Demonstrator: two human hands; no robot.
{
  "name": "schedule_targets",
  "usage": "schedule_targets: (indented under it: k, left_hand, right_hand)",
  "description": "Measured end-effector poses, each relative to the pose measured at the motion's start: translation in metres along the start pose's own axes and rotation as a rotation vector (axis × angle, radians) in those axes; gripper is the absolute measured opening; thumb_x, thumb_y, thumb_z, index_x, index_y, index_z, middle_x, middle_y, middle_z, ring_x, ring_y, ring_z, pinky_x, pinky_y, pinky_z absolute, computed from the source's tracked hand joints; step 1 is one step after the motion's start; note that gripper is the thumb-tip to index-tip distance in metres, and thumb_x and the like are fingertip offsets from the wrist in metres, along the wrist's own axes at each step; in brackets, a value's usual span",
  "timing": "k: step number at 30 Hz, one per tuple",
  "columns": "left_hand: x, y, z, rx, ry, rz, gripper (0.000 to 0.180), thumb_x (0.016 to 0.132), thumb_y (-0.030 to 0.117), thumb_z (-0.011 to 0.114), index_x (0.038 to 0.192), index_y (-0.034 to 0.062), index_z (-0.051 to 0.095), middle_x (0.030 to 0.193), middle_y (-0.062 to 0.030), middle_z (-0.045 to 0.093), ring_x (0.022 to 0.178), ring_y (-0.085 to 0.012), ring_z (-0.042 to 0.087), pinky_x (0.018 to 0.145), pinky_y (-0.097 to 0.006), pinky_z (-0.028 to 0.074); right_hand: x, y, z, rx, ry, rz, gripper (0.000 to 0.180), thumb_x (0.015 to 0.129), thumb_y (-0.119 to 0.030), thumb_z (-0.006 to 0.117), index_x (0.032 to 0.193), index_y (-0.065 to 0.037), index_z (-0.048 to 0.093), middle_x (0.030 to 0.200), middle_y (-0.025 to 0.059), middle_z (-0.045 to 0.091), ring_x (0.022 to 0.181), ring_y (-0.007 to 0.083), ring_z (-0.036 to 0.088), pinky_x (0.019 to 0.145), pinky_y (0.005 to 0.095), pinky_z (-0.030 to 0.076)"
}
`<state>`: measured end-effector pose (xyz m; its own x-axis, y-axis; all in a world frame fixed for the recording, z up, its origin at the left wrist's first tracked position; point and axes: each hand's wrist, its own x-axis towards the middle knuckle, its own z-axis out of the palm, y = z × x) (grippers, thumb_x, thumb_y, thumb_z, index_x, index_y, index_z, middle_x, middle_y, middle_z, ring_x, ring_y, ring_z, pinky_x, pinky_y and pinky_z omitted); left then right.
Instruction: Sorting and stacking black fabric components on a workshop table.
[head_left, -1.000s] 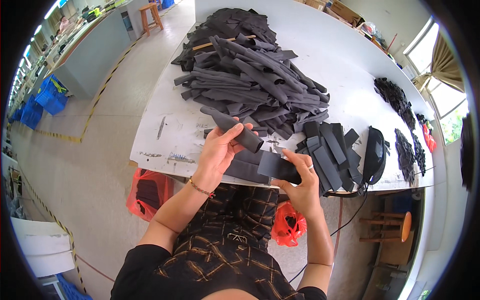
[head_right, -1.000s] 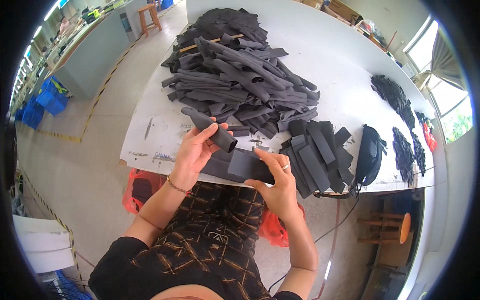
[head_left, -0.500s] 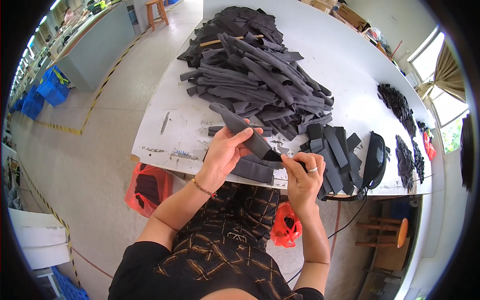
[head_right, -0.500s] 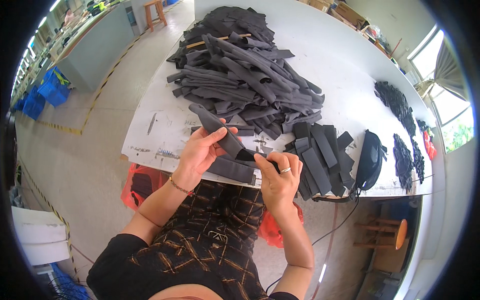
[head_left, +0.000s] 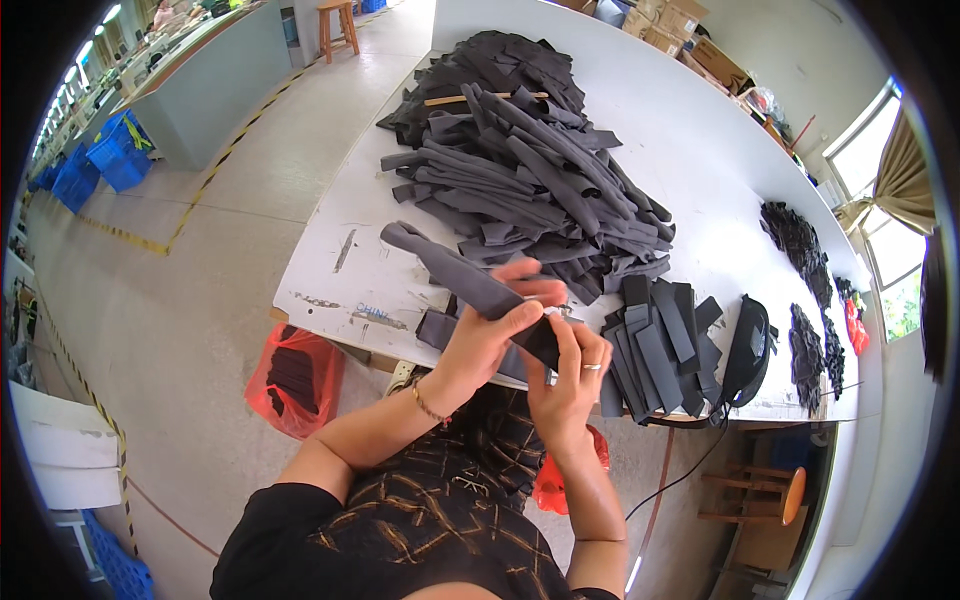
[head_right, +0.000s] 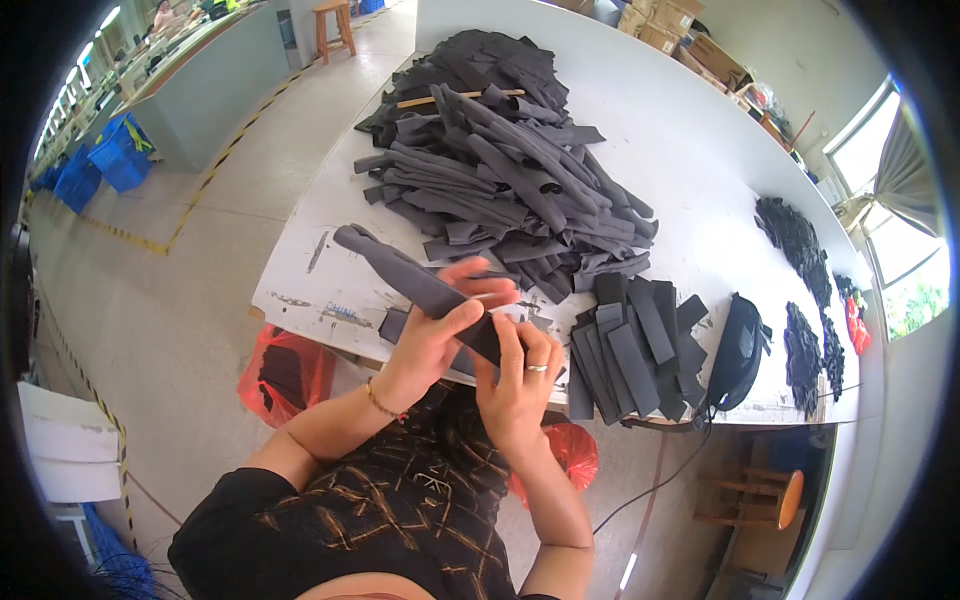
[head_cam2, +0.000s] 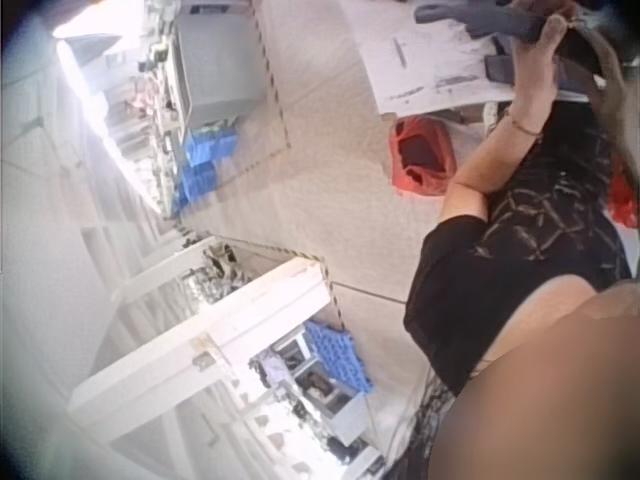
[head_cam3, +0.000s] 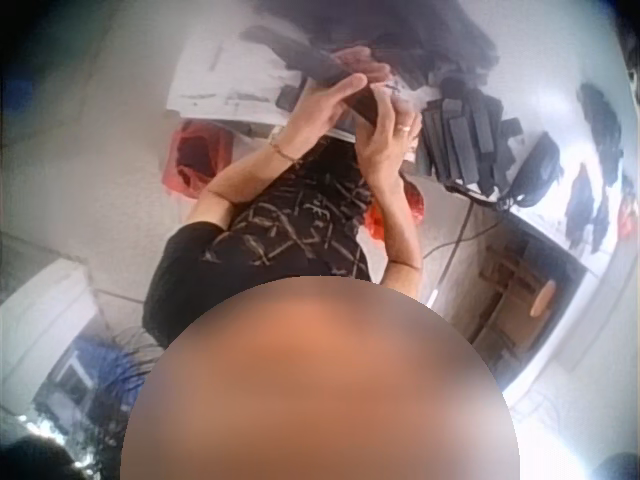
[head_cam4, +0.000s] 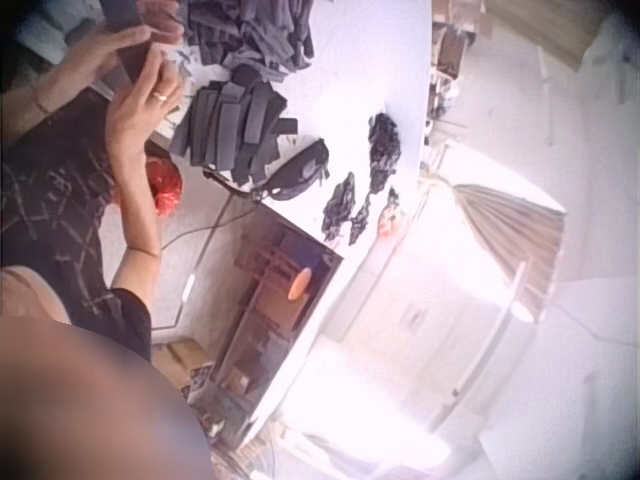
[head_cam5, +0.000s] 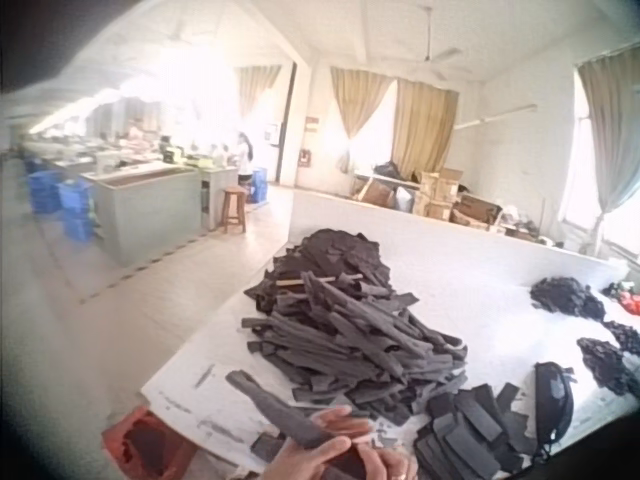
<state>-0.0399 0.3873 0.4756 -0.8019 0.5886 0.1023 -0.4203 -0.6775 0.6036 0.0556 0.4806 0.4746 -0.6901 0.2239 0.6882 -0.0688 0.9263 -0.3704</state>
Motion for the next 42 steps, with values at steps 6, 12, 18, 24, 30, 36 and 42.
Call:
schedule_targets:
  k: [6,12,18,24,30,36,42]
  left_hand:
    - [0.009,-0.013,-0.016,-0.013,-0.148,-0.027,0.019,0.100,0.019,0.053,0.106,0.0033,0.062,0.093,-0.0132,0.069,0.115,-0.0280,0.060,0.103,-0.042,0.044]
    - [0.007,-0.010,-0.019,-0.074,-0.017,-0.077,0.022,0.102,0.021,0.051,0.108,0.0029,0.062,0.105,-0.0150,0.070,0.117,-0.0255,0.060,0.103,-0.039,0.044]
    - [0.002,-0.016,-0.013,-0.147,-0.026,-0.093,0.026,0.100,0.025,0.054,0.110,0.0021,0.061,0.114,-0.0181,0.066,0.115,-0.0250,0.060,0.100,-0.038,0.047]
    - [0.003,-0.019,-0.019,-0.137,-0.016,-0.125,0.029,0.100,0.025,0.054,0.113,0.0004,0.061,0.112,-0.0164,0.067,0.110,-0.0253,0.063,0.100,-0.039,0.048]
    - [0.012,0.005,-0.022,-0.137,-0.030,-0.002,0.031,0.102,0.027,0.050,0.118,0.0016,0.057,0.103,-0.0142,0.069,0.110,-0.0289,0.063,0.099,-0.042,0.048]
    - [0.002,-0.005,-0.013,-0.145,-0.072,0.065,0.028,0.103,0.029,0.046,0.113,0.0051,0.056,0.096,-0.0085,0.069,0.115,-0.0317,0.061,0.104,-0.045,0.043]
    - [-0.002,-0.013,-0.015,-0.205,-0.069,0.076,0.026,0.102,0.028,0.049,0.111,0.0050,0.058,0.094,-0.0090,0.069,0.118,-0.0309,0.059,0.104,-0.042,0.042]
  right_hand:
    - [-0.016,0.013,0.009,0.066,-0.078,-0.007,0.045,0.072,0.004,0.073,0.112,-0.003,0.054,0.113,0.0187,0.053,0.099,0.0379,0.054,0.085,0.0454,0.045]
    - [0.006,0.002,0.005,0.092,-0.121,-0.035,0.035,0.074,0.000,0.077,0.101,-0.002,0.055,0.109,0.0200,0.056,0.095,0.0390,0.059,0.078,0.0441,0.050]
    - [0.003,0.011,0.007,0.118,-0.202,-0.087,0.040,0.078,-0.003,0.075,0.109,-0.001,0.051,0.107,0.0203,0.057,0.091,0.0392,0.060,0.077,0.0429,0.051]
    - [0.006,0.016,0.000,0.057,-0.315,-0.095,0.041,0.078,-0.003,0.075,0.110,-0.001,0.050,0.111,0.0223,0.056,0.099,0.0407,0.058,0.082,0.0454,0.050]
    - [0.009,0.028,-0.012,0.052,-0.251,-0.257,0.029,0.078,0.001,0.073,0.098,-0.001,0.051,0.105,0.0203,0.058,0.080,0.0383,0.061,0.066,0.0438,0.051]
    - [0.011,0.027,-0.005,0.126,-0.168,-0.301,0.023,0.080,0.007,0.067,0.093,-0.001,0.051,0.100,0.0180,0.058,0.078,0.0366,0.061,0.064,0.0425,0.050]
    - [0.008,0.028,0.005,0.163,-0.137,-0.335,0.031,0.069,0.011,0.071,0.094,0.001,0.054,0.101,0.0161,0.058,0.077,0.0337,0.060,0.063,0.0406,0.051]
